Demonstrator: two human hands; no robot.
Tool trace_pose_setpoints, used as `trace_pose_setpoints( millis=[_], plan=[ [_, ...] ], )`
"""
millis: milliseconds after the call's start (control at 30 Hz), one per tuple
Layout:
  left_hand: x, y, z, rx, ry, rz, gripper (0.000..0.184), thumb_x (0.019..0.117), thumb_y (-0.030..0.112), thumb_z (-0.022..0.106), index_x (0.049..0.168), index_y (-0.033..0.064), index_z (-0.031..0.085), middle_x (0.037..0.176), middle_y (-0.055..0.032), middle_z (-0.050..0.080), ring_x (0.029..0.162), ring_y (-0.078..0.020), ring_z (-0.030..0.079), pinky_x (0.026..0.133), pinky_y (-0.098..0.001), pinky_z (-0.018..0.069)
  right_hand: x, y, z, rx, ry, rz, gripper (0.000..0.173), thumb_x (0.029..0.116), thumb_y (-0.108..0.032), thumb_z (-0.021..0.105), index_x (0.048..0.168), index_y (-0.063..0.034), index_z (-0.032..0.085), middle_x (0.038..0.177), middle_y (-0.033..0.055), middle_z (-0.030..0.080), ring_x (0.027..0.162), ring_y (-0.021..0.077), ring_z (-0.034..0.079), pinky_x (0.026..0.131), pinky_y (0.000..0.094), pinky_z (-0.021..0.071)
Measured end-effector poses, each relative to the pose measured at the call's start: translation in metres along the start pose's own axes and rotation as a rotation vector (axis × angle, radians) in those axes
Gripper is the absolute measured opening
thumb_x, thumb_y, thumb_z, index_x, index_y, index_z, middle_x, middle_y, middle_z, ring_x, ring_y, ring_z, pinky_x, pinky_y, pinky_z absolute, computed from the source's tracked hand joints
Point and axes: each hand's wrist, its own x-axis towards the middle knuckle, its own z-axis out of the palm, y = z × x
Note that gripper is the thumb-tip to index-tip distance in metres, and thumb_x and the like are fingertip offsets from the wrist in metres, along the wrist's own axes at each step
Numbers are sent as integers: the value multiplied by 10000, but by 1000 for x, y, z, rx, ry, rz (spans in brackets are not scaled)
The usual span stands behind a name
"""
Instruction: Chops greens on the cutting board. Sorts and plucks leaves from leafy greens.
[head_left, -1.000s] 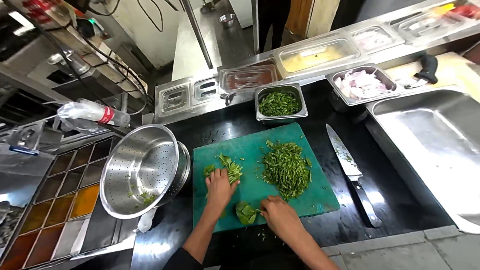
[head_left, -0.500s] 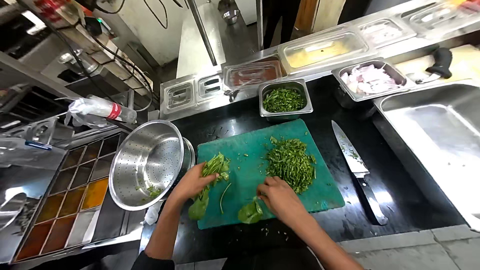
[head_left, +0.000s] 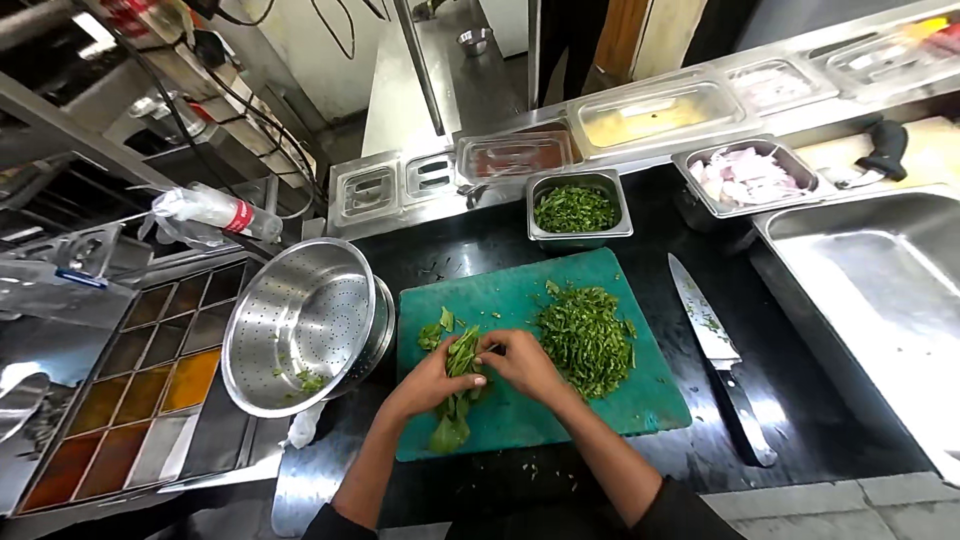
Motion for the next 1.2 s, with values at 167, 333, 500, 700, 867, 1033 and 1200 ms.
trace_pose_setpoints(
  millis=[167, 333, 500, 700, 867, 1033, 1200],
  plan=[
    [-3, -4, 9, -2, 189, -85, 435, 900, 331, 771, 1178, 10, 680, 1084, -118, 714, 1028, -166, 682, 966, -398, 536, 7, 5, -5, 203, -107, -23, 192, 1021, -148, 652, 1159, -31, 715, 970, 101, 700, 837, 163, 651, 808, 363, 551],
    [-32, -21, 3, -264, 382, -81, 513, 863, 237, 759, 1277, -25, 609, 1143, -113, 704, 1052, -137, 685, 960, -339, 561, 19, 6, -30, 144, 150, -11, 215, 1075, -115, 542, 1215, -49, 691, 1087, 119, 732, 903, 225, 707, 840, 427, 578],
    [-45, -38, 0, -446, 464, 14, 333, 888, 97, 648, 1201, -19, 647, 1128, -87, 744, 1056, -166, 702, 946, -350, 569, 74, -5, 8, -119, 74, 58, 527, 1074, -324, 554, 1459, 33, 514, 1481, 248, 522, 1392, 390, 501, 1157, 542, 409],
    [-65, -37, 2, -463, 662, -159, 456, 893, 84, 698, 1293, -78, 549, 1125, -149, 685, 1015, -150, 677, 908, -319, 567, 96, -2, 90, -376, -201, -230, 644, 1081, -465, 471, 1538, -11, 449, 1630, 175, 396, 1561, 325, 278, 1289, 499, 174],
    [-81, -41, -5, -457, 642, -199, 365, 892, 77, 690, 1219, -54, 592, 1033, -96, 716, 952, -127, 695, 877, -304, 575, 76, 2, 62, -357, -506, -402, 394, 1113, -270, 455, 1375, -28, 624, 1459, 167, 585, 1418, 296, 503, 1207, 478, 354],
    [-84, -50, -8, -488, 625, -184, 298, 908, 71, 675, 1187, -26, 632, 1057, -99, 731, 979, -152, 702, 891, -328, 578, 61, 7, 22, -404, -209, -512, 216, 1006, -153, 659, 1203, -114, 738, 1258, 95, 697, 1235, 312, 610, 1066, 524, 477],
    [-78, -56, -8, -524, 580, -77, 335, 881, 48, 638, 1213, 8, 661, 1140, -81, 742, 1037, -164, 700, 914, -339, 569, 20, 18, 71, -580, -396, -597, 225, 1022, -109, 589, 1197, -49, 717, 1296, 193, 641, 1241, 402, 580, 1047, 563, 467]
  ],
)
